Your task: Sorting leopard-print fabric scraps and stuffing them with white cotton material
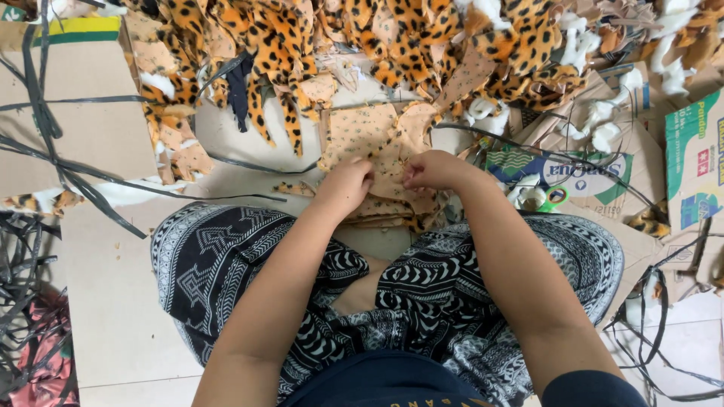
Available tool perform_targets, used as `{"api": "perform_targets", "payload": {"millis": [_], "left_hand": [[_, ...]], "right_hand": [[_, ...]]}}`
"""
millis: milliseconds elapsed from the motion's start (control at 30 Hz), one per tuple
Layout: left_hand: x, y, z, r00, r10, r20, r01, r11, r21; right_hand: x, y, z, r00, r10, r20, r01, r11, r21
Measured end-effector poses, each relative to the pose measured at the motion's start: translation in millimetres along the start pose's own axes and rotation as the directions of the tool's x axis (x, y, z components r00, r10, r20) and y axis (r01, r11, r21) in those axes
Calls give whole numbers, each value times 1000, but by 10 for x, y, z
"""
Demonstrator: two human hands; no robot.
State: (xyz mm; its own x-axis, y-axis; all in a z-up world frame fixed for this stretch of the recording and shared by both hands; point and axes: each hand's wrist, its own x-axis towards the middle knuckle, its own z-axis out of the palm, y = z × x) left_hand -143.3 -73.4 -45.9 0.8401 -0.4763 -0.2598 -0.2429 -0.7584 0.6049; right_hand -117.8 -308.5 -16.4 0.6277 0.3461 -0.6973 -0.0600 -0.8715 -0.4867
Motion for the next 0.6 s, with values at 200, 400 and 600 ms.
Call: {"api": "perform_targets", "payload": {"millis": [200, 400, 600], "left_hand": [[106, -127, 35, 991, -132, 40, 131, 991, 8], [-17, -162, -61, 977, -53, -207, 58, 998, 20], [-81, 165, -242, 982, -15, -189, 42, 989, 140]], "right_hand": [[176, 117, -37, 996, 65, 66, -81, 959, 273], [-91, -73, 2, 985, 49, -168, -31, 994, 109], [863, 507, 495, 480, -448, -754, -12, 857, -516]]}}
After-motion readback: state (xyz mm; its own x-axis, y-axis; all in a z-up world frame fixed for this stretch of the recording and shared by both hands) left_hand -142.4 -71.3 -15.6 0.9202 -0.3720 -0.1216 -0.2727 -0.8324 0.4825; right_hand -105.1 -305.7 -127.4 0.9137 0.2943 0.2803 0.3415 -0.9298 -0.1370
